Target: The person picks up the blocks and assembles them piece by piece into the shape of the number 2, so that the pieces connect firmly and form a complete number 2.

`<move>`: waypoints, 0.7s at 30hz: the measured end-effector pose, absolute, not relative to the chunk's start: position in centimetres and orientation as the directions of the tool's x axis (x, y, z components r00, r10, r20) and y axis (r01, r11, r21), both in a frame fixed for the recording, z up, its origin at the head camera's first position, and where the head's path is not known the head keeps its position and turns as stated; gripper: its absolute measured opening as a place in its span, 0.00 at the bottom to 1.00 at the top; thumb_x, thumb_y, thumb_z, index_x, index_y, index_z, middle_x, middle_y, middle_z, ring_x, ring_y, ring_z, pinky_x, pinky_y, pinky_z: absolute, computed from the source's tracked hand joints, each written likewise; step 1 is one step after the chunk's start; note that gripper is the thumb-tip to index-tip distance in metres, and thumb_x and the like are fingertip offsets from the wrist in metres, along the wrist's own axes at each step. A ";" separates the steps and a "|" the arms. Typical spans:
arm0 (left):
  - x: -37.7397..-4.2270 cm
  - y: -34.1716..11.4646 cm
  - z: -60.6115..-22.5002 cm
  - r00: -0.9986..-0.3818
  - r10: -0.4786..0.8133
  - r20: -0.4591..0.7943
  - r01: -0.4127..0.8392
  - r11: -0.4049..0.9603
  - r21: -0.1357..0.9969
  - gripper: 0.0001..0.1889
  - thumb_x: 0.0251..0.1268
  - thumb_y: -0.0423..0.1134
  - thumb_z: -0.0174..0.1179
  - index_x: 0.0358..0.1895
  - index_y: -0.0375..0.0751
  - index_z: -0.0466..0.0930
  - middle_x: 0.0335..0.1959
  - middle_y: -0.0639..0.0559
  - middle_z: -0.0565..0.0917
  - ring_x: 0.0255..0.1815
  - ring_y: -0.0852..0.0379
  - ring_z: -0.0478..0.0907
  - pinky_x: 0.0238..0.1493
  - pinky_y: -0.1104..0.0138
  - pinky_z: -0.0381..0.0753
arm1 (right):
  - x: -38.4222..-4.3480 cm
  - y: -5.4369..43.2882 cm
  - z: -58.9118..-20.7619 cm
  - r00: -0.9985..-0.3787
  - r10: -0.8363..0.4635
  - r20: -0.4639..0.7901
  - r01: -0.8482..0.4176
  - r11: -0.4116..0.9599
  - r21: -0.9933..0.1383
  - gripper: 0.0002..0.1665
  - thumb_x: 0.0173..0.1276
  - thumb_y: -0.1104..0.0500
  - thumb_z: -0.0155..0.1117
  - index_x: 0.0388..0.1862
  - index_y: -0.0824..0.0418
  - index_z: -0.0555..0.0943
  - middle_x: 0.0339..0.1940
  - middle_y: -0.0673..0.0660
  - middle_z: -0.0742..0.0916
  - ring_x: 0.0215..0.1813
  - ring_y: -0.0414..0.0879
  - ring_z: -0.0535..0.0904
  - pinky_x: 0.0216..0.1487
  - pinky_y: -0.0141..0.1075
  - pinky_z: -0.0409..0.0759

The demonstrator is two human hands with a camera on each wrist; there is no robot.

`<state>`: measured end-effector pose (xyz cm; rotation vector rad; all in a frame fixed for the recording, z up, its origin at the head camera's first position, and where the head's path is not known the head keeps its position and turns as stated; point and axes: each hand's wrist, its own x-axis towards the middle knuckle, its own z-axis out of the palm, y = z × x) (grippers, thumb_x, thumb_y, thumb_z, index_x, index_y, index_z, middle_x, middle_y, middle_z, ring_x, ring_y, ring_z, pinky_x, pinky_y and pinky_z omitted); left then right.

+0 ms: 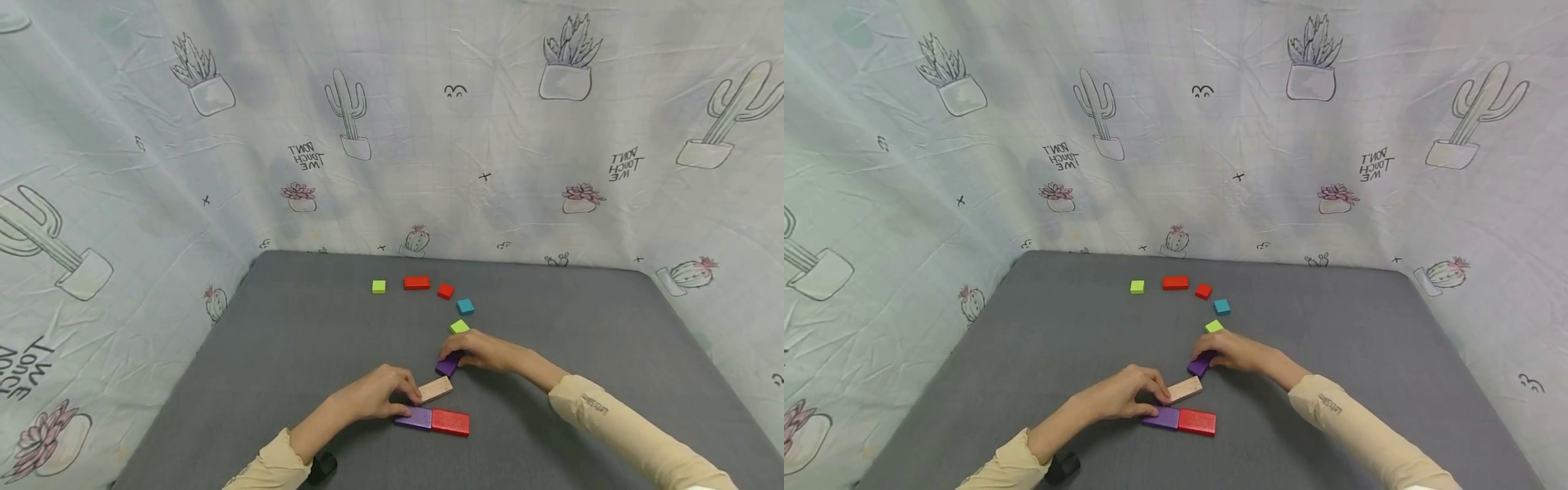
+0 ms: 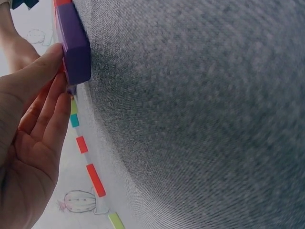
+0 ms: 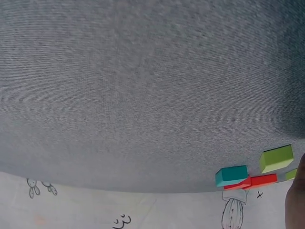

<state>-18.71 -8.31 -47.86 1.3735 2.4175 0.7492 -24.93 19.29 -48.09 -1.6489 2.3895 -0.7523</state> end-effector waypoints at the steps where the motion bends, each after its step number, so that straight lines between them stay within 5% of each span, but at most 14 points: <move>1: -18.7 -8.3 -47.9 -0.518 0.855 0.028 0.720 0.418 0.554 0.10 0.55 0.35 0.71 0.42 0.43 0.88 0.41 0.60 0.83 0.47 0.70 0.76 0.49 0.77 0.74 | -25.0 19.2 -48.1 -0.390 -0.907 0.159 -0.835 0.276 -0.477 0.18 0.59 0.72 0.67 0.49 0.62 0.81 0.48 0.53 0.85 0.52 0.43 0.79 0.52 0.38 0.78; 21: -18.7 -8.3 -47.6 -0.507 0.861 0.030 0.730 0.411 0.546 0.10 0.55 0.36 0.71 0.41 0.43 0.88 0.40 0.60 0.83 0.46 0.70 0.77 0.50 0.78 0.73 | -25.6 18.5 -47.9 -0.436 -0.892 0.124 -0.805 0.325 -0.496 0.19 0.53 0.73 0.71 0.45 0.63 0.84 0.45 0.53 0.87 0.51 0.42 0.80 0.52 0.35 0.78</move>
